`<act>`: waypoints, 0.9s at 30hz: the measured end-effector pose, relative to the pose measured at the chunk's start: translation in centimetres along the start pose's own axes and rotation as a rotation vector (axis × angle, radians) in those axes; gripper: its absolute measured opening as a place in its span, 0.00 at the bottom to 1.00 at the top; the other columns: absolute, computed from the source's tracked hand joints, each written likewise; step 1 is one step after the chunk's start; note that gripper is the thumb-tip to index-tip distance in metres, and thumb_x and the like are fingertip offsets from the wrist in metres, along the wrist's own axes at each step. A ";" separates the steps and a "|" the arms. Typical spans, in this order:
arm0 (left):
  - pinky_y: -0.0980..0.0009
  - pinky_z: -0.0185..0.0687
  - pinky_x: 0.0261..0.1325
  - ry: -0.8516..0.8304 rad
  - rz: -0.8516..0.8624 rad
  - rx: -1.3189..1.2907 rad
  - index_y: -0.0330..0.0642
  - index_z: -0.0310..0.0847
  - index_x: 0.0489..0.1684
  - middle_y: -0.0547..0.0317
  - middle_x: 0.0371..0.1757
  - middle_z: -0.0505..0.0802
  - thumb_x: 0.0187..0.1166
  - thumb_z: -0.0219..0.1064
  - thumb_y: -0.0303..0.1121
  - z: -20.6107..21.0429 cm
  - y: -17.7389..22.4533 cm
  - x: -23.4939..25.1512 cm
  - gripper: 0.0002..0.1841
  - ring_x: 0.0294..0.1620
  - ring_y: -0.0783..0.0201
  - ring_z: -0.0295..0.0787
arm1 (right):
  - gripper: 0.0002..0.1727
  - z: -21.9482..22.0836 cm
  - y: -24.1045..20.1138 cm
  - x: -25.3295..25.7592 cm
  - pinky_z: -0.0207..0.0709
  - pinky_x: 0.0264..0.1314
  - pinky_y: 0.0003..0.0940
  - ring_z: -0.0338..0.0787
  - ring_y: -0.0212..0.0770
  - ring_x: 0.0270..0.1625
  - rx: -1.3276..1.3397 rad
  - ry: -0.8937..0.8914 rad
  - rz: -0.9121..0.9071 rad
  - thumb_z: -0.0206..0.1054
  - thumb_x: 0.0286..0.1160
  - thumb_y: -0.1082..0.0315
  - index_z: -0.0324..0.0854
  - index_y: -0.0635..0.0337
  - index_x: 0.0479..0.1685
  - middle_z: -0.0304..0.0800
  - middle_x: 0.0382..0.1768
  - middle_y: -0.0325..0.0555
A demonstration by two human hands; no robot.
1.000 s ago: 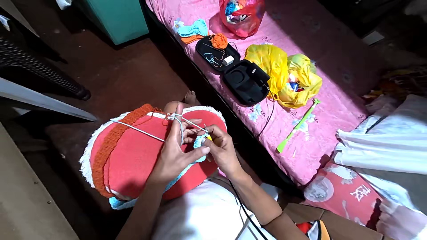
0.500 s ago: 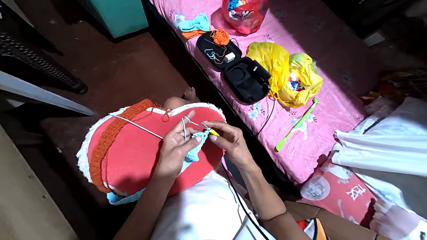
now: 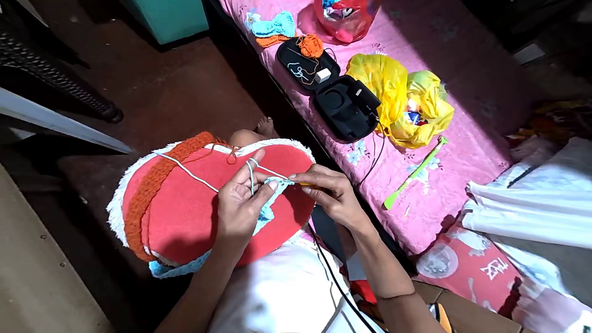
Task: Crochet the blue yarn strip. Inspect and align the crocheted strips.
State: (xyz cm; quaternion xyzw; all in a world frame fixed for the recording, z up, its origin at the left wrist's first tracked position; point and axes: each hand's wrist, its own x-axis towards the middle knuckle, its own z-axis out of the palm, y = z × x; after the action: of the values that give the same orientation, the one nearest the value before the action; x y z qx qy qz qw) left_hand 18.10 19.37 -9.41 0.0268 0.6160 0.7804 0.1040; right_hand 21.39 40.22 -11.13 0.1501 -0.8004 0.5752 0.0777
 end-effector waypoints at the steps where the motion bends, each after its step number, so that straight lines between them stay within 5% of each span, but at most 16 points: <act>1: 0.77 0.89 0.44 0.001 0.026 0.022 0.35 0.73 0.81 0.61 0.37 0.95 0.70 0.67 0.16 0.0 0.0 -0.1 0.33 0.34 0.72 0.91 | 0.16 -0.1 0.1 -0.1 0.80 0.45 0.20 0.84 0.25 0.38 -0.059 -0.006 -0.027 0.62 0.77 0.77 0.93 0.60 0.55 0.88 0.36 0.41; 7: 0.81 0.87 0.45 0.013 0.151 0.195 0.33 0.68 0.83 0.64 0.40 0.96 0.74 0.66 0.18 0.0 0.0 -0.3 0.32 0.36 0.75 0.91 | 0.22 0.2 -1.2 -0.2 0.75 0.29 0.33 0.82 0.36 0.28 -0.522 0.010 -0.190 0.59 0.71 0.75 0.94 0.48 0.56 0.85 0.30 0.43; 16: 0.80 0.89 0.46 0.062 0.256 0.254 0.28 0.62 0.85 0.63 0.43 0.96 0.71 0.68 0.20 0.9 -1.1 -0.6 0.36 0.38 0.75 0.92 | 0.18 3.7 -3.1 -1.1 0.77 0.25 0.32 0.86 0.44 0.28 -0.870 0.187 -0.186 0.65 0.71 0.75 0.94 0.54 0.56 0.88 0.31 0.50; 20: 0.81 0.87 0.46 0.130 0.390 0.309 0.24 0.61 0.83 0.63 0.43 0.96 0.73 0.69 0.21 1.3 -3.0 -0.6 0.35 0.38 0.78 0.91 | 0.20 4.9 -3.2 -1.2 0.80 0.28 0.29 0.86 0.40 0.30 -0.666 0.234 -0.069 0.62 0.67 0.78 0.93 0.60 0.57 0.88 0.33 0.49; 23: 0.80 0.88 0.47 0.088 0.380 0.199 0.20 0.55 0.85 0.61 0.43 0.96 0.72 0.68 0.19 1.6 -3.0 -0.9 0.38 0.39 0.76 0.92 | 0.18 4.9 -2.9 -0.7 0.84 0.44 0.21 0.88 0.28 0.41 -0.066 0.212 0.159 0.61 0.77 0.78 0.86 0.69 0.63 0.92 0.43 0.47; 25: 0.78 0.89 0.46 0.044 0.280 0.106 0.22 0.55 0.86 0.62 0.42 0.95 0.71 0.67 0.17 1.3 -2.0 -0.9 0.38 0.38 0.74 0.92 | 0.17 5.0 -2.5 -0.2 0.80 0.38 0.17 0.86 0.23 0.37 0.214 0.225 0.205 0.63 0.76 0.80 0.80 0.73 0.63 0.91 0.42 0.45; 27: 0.77 0.90 0.47 0.010 0.194 0.089 0.27 0.58 0.86 0.62 0.40 0.94 0.70 0.67 0.17 0.4 -1.1 -0.6 0.38 0.38 0.72 0.92 | 0.14 5.0 -1.5 -0.3 0.84 0.46 0.20 0.89 0.26 0.41 0.053 0.225 0.071 0.64 0.77 0.78 0.81 0.76 0.58 0.92 0.42 0.48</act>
State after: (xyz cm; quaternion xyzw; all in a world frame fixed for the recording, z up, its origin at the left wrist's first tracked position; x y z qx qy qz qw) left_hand 18.86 19.93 -10.35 0.0868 0.6450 0.7588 0.0237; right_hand 22.41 35.10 -11.54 0.0581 -0.7760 0.6117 0.1428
